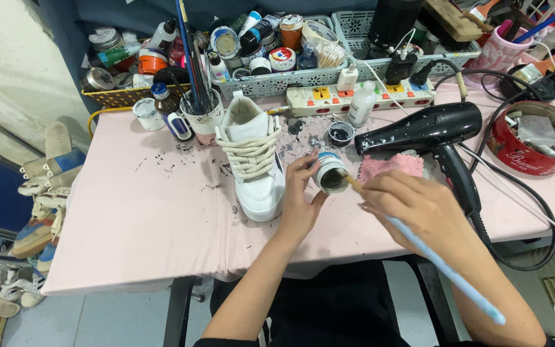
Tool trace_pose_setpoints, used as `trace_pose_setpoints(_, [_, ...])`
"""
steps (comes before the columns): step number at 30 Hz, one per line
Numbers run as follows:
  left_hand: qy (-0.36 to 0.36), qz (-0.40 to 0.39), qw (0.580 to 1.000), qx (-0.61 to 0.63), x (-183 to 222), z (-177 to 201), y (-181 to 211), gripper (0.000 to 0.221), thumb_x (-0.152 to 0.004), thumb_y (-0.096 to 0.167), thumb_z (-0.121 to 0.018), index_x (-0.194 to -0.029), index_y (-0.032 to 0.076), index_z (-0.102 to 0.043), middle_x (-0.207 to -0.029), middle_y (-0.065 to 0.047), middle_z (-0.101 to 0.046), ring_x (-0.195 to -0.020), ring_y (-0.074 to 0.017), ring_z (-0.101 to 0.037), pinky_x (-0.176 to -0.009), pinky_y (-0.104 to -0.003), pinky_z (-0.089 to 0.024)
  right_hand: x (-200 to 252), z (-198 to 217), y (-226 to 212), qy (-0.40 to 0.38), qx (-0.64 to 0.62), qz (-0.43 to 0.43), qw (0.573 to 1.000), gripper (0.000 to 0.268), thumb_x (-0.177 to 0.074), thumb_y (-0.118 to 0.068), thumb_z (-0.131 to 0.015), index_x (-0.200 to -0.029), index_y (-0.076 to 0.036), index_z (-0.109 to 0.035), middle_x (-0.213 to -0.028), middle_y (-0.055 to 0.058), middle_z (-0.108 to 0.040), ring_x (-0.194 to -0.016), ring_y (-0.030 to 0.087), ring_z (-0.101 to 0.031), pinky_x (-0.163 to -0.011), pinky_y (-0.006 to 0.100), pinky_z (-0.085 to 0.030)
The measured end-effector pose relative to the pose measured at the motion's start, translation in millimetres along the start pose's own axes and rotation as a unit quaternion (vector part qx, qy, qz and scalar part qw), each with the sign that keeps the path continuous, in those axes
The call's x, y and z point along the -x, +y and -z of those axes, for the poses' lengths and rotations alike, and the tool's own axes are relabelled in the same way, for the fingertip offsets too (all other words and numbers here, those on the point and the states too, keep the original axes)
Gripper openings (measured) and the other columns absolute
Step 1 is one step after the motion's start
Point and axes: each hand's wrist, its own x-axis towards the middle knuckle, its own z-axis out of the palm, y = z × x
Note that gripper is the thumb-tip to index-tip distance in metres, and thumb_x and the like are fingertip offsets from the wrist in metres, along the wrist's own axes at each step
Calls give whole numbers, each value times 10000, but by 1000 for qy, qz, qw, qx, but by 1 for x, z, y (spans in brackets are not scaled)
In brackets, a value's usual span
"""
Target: The person paints a design on a white sneaker by dipping a brush into a jar of paint, wiping the brush on a cloth, and applying paint to the side of the shoe.
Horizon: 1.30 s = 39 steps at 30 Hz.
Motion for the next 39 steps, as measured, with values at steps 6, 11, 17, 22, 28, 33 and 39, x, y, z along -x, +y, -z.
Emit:
trace_pose_setpoints(6, [9,-14,1000,1,3,2,-1,647,-778,-99,-809,-1311,99,-502,-1455,-128,-476,-1436,-335,-510,-1176,-442,-469,5,10,8,-46,-56,-75,995,137,-829,-67,-743,-893,-45,-624,-868,56,-710,-768,266,-694,-629,376,-528])
trace_pose_setpoints(11, [-8,11,998,-69,-1,4,3,634,-788,42,-848,-1333,89,-529,-1415,-151,-550,-1371,-342,-545,-1151,-427,-466,7,-2,19,14,-83,-35,996,157,-865,-50,-664,-1016,-29,-625,-977,105,-697,-873,308,-699,-741,373,-554])
trace_pose_setpoints(17, [-51,43,975,-212,-18,6,12,948,-743,253,-908,-1486,60,-353,-1317,-189,-618,-1294,-384,-551,-1093,-509,-379,11,-32,53,0,-142,-226,964,94,-966,-105,-634,-979,-14,-614,-870,97,-715,-691,189,-685,-591,327,-522])
trace_pose_setpoints(22, [-82,60,962,-253,-41,-2,3,1232,-707,280,-919,-1602,62,-101,-1205,-149,-693,-1148,-350,-642,-1012,-511,-388,-4,-47,88,39,-174,-258,950,136,-1061,-118,-574,-1003,5,-583,-786,115,-671,-687,197,-648,-630,336,-495])
trace_pose_setpoints(28, [-141,87,937,-306,-77,-5,-30,1270,-789,178,-876,-1646,51,52,-1193,-251,-664,-1065,-427,-663,-946,-520,-484,-56,-78,140,6,-178,-267,947,234,-1044,-193,-626,-1008,38,-606,-776,152,-683,-676,228,-666,-614,379,-516])
trace_pose_setpoints(33, [-228,190,884,-362,-102,13,-25,1317,-725,96,-867,-1612,94,106,-1259,-302,-599,-1109,-463,-633,-970,-486,-520,-90,-128,184,-64,-154,-290,942,358,-973,-302,-703,-931,52,-676,-779,168,-727,-644,233,-692,-596,390,-520])
trace_pose_setpoints(39, [-87,73,994,-4,-117,50,-10,1079,-894,82,-830,-1631,82,-42,-1455,-290,-504,-1426,-365,-522,-1212,-458,-409,-123,-177,218,-108,-190,-384,897,447,-906,-413,-762,-870,33,-738,-663,116,-675,-557,179,-597,-516,362,-483])
